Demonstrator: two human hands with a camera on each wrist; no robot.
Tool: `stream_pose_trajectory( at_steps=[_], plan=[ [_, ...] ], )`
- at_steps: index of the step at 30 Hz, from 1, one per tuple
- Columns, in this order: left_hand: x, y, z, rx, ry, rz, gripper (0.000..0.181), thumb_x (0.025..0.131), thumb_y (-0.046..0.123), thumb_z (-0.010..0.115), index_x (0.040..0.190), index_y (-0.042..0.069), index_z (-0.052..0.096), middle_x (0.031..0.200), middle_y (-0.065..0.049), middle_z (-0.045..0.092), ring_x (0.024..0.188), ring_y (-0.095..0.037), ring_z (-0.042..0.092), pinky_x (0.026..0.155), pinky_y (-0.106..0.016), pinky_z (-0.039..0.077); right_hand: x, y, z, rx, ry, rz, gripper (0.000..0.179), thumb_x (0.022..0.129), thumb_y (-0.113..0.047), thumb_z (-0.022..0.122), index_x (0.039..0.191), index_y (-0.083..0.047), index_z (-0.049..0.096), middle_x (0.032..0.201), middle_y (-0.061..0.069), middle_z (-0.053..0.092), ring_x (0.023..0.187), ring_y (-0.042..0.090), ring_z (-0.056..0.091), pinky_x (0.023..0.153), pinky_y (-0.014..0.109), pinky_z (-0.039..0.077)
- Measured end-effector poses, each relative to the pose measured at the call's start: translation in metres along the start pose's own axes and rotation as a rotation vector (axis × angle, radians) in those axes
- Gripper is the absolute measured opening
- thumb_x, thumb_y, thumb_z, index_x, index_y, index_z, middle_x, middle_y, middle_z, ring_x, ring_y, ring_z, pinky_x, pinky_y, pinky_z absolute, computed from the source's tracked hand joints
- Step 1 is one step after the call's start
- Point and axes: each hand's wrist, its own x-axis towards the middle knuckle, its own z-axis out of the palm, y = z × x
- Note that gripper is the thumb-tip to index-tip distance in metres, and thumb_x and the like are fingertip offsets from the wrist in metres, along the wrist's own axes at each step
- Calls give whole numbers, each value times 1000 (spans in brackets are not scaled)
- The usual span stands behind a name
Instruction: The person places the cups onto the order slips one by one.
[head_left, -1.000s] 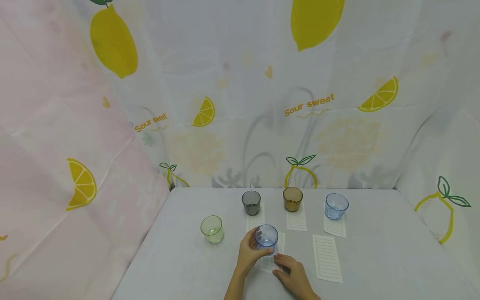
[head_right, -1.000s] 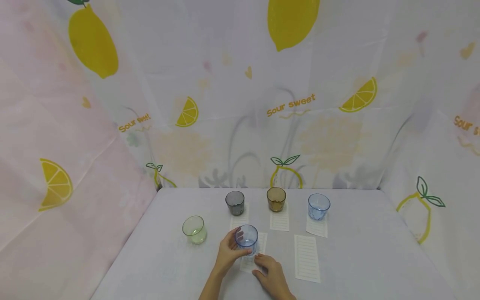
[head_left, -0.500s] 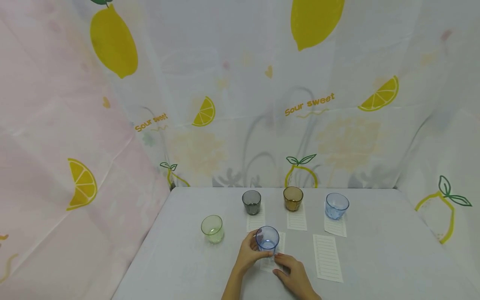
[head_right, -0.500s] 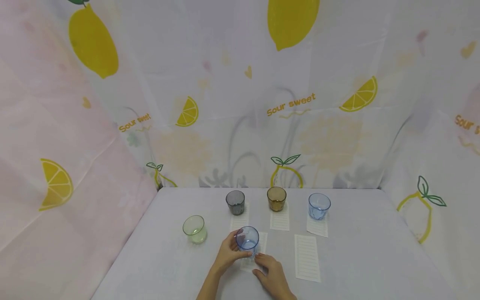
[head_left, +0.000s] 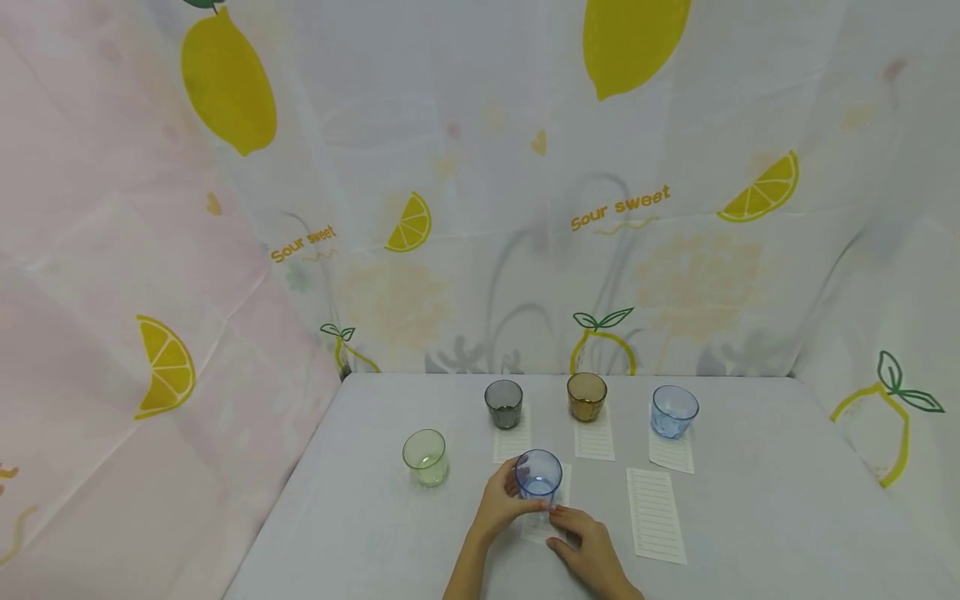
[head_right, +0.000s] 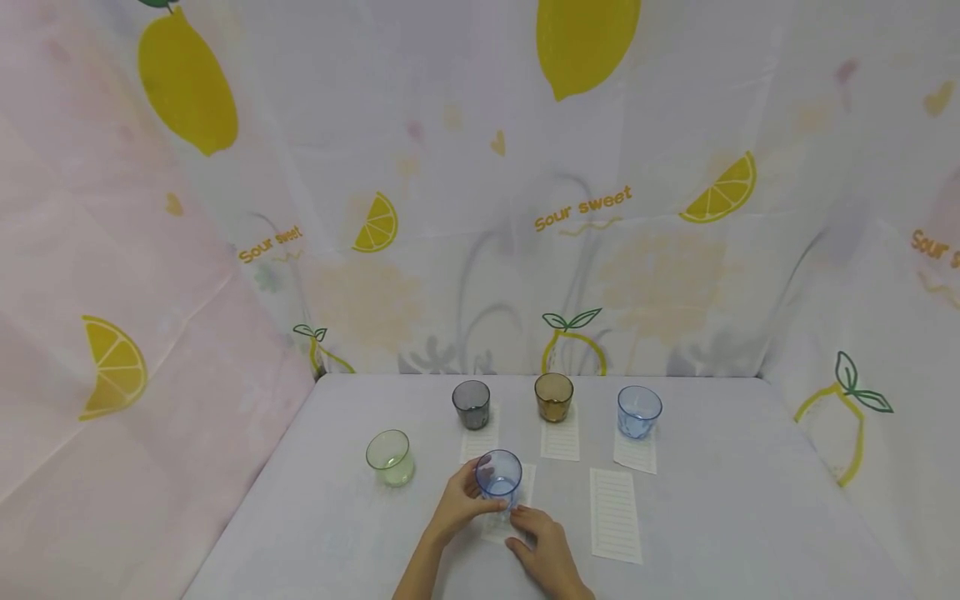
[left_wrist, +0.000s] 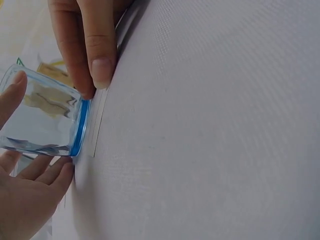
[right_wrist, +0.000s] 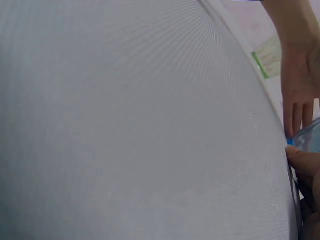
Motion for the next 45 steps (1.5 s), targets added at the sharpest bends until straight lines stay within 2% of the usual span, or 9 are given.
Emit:
stream_pose_trajectory(
  at_steps=[4,7,14,22,27,36,41,45],
  plan=[
    [-3,17,2,38,1,12,77,68,11,84,130,-11,43,127,-34,49,120,-47,47,103,-50,37,0,0,-1,-9,1,-2,29,64,-6,82,90,0,72,95,14,71,92,19,67,76,37,56],
    [-4,23,3,65,-5,9,76,68,10,84,129,-12,43,127,-34,49,120,-48,47,103,-50,37,0,1,-1,-21,-11,0,29,64,-6,82,90,0,72,96,12,71,91,21,67,76,38,56],
    [11,-11,2,81,-10,-12,76,67,10,84,131,-4,46,127,-26,53,122,-42,48,105,-48,36,7,-5,-5,-81,-120,39,28,65,-6,80,91,3,72,97,13,71,90,30,67,77,42,55],
    [13,-8,5,72,-23,-41,77,67,11,84,132,-2,45,125,-27,54,122,-40,48,105,-46,36,10,-10,-9,-95,-172,67,28,69,-8,78,93,4,71,101,14,70,92,32,66,80,43,54],
    [15,-6,7,72,-29,-27,77,67,9,83,133,-4,44,125,-29,53,121,-42,49,104,-48,38,11,-11,-9,-118,-202,72,27,70,-7,77,94,4,71,103,15,69,94,33,66,81,44,53],
    [22,-9,14,157,-22,2,76,67,17,85,131,-3,47,122,-25,57,117,-41,53,101,-49,41,11,-13,-12,-124,-236,59,29,74,-11,76,97,6,70,104,16,69,97,35,64,82,47,52],
    [26,-11,16,178,-22,1,77,68,20,85,131,-1,47,125,-23,56,120,-39,51,103,-50,39,11,-12,-12,-116,-261,76,29,76,-12,75,99,5,70,107,16,68,100,35,63,83,48,51],
    [27,-13,18,216,-22,4,76,69,21,84,132,-1,45,128,-24,54,122,-41,48,102,-51,39,10,-9,-13,-133,-258,52,28,76,-13,75,99,4,70,107,14,68,99,33,64,83,46,52]
  ],
)
